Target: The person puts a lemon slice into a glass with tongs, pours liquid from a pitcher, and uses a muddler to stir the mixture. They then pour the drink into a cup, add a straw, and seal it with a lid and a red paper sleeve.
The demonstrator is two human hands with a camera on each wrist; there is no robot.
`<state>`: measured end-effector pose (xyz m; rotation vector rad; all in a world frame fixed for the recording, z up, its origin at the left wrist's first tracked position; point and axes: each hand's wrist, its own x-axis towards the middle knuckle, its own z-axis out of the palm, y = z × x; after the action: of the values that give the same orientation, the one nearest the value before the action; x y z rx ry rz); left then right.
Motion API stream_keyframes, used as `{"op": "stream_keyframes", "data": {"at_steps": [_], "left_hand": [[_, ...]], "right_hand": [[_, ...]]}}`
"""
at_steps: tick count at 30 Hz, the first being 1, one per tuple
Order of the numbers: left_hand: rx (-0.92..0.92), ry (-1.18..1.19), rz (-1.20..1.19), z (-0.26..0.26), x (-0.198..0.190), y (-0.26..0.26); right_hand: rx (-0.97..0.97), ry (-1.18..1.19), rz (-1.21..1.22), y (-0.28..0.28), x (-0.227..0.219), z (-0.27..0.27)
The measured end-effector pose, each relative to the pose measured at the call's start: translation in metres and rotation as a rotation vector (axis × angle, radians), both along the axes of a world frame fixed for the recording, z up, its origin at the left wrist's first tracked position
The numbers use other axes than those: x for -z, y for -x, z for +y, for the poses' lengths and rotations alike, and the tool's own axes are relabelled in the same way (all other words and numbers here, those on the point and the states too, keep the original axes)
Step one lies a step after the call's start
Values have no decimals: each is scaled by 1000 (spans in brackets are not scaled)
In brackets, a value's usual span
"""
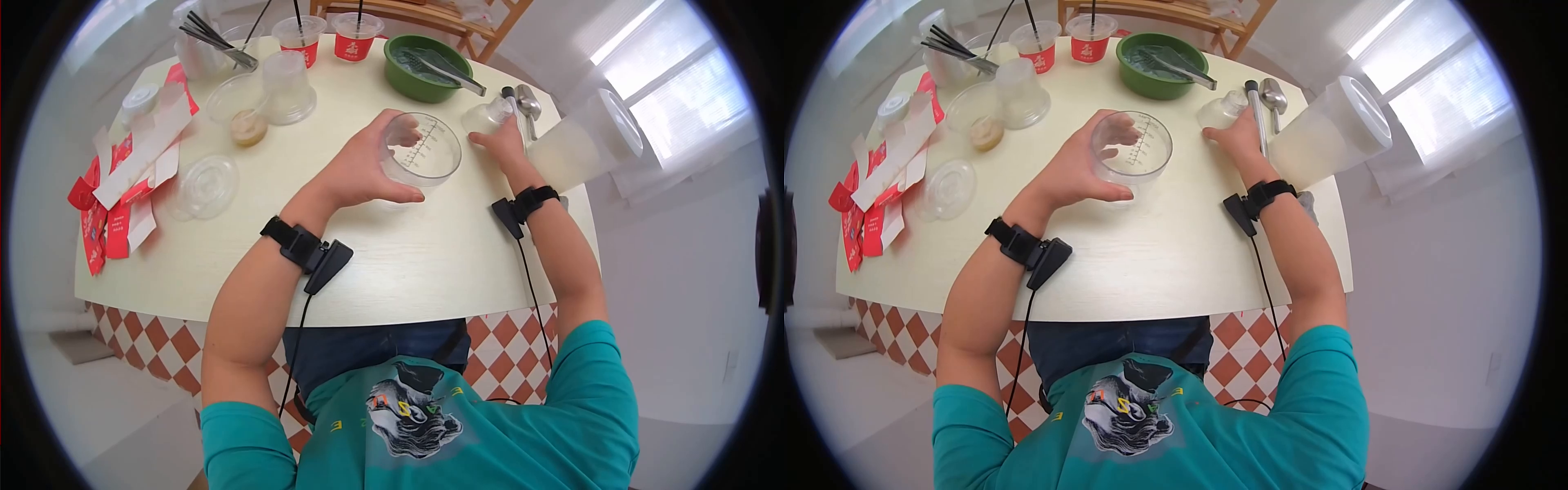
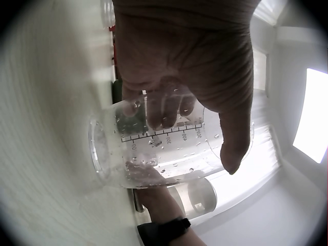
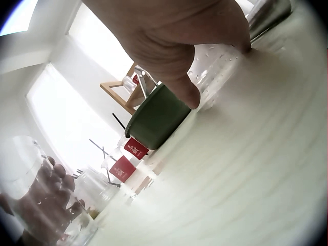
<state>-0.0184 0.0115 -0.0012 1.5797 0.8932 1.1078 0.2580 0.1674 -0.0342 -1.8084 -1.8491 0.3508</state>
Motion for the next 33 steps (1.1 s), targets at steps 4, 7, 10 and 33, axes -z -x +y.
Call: {"op": "stream_keyframes", "data": {"at_steps": [4,7,10,33], "left_hand": [[-8,-30,-2,1,3,0],[-15,-25,35,-1,0,0],[3,15,14,-4,-3,1],[-1009,-79,834,2,-27,151]], "right_hand": [[-21,10,0,-6,5,8],[50,19,74,-6,-6,-8],[129,-364,2,-7,-6,-28],[-330,-81,-530,80,-69,52]]}}
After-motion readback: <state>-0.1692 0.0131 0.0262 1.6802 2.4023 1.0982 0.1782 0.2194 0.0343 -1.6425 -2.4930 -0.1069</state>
